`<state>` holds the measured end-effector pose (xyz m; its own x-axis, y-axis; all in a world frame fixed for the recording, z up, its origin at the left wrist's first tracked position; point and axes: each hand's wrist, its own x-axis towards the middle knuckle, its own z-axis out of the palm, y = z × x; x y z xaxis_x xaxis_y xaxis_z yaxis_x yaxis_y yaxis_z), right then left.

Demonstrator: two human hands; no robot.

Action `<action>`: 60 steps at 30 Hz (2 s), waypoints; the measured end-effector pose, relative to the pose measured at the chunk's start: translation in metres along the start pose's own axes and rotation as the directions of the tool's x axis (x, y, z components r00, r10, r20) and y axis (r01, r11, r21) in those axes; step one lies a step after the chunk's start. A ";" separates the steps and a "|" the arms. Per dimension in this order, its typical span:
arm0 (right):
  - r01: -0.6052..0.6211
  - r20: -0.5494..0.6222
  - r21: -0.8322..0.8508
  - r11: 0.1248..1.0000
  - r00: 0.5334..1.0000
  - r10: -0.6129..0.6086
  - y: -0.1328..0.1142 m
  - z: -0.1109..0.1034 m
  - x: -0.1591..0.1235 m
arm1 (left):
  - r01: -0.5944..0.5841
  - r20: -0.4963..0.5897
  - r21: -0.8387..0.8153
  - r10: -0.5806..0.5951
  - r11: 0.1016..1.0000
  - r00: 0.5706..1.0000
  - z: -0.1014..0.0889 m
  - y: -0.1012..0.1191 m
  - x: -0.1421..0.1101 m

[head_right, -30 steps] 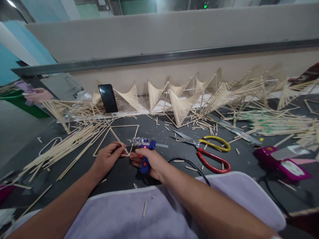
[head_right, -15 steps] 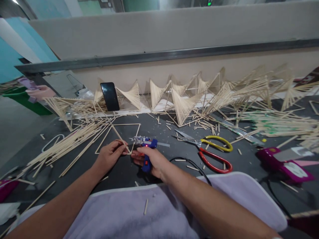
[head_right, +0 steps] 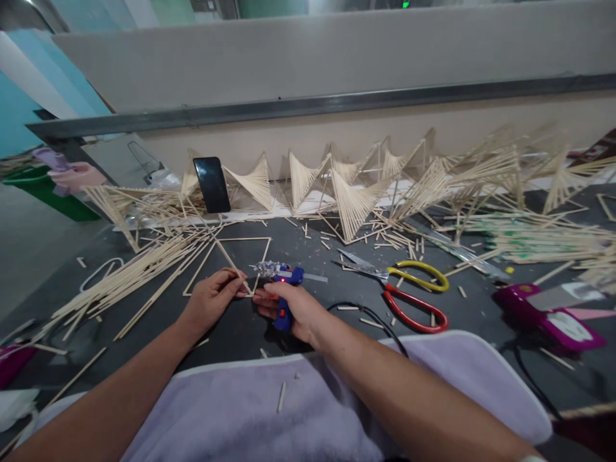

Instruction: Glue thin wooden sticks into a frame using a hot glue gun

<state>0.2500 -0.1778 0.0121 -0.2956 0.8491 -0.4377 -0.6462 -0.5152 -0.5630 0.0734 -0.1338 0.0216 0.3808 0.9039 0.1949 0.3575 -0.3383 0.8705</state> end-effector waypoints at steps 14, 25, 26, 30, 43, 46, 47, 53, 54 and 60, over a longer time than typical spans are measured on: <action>-0.002 0.008 -0.005 1.000 1.000 0.002 0.000 -0.001 0.000 | -0.003 -0.006 0.014 0.003 1.000 1.000 0.000 0.000 0.000; -0.003 0.025 0.003 1.000 1.000 0.003 0.003 -0.003 0.002 | 0.044 0.001 -0.063 -0.044 0.997 0.999 0.001 0.003 0.001; -0.004 0.026 0.000 1.000 1.000 0.004 0.003 -0.002 0.002 | 0.044 0.001 -0.068 -0.044 0.997 0.999 0.001 0.003 0.001; -0.002 0.030 0.000 1.000 1.000 0.002 0.004 -0.001 0.001 | 0.049 0.006 -0.083 -0.049 0.995 0.999 0.000 0.003 0.000; -0.002 -0.009 -0.001 1.000 1.000 0.002 0.005 0.003 -0.001 | 0.003 0.003 -0.071 -0.003 0.997 1.000 -0.002 0.001 -0.002; 0.008 0.018 -0.011 1.000 1.000 -0.008 0.006 0.001 0.000 | -0.009 -0.001 -0.062 0.009 0.998 1.000 -0.002 0.000 -0.003; 0.011 0.025 -0.012 1.000 1.000 -0.010 0.007 0.001 0.000 | -0.015 -0.005 -0.058 0.014 0.998 1.000 -0.002 0.000 -0.003; 0.008 0.011 -0.020 1.000 1.000 -0.008 0.007 0.002 0.000 | -0.024 -0.012 -0.085 0.023 0.996 1.000 -0.001 0.000 -0.004; 0.005 0.011 -0.018 1.000 1.000 -0.005 0.007 0.002 0.000 | -0.022 -0.011 -0.089 0.021 0.996 1.000 -0.001 0.000 -0.004; 0.006 0.033 -0.019 1.000 0.999 -0.005 0.006 0.002 -0.001 | -0.033 -0.023 -0.057 0.031 0.998 0.999 -0.002 0.000 -0.004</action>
<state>0.2447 -0.1816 0.0103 -0.3154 0.8551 -0.4116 -0.6343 -0.5126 -0.5787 0.0706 -0.1370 0.0215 0.3722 0.8986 0.2326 0.2954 -0.3522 0.8881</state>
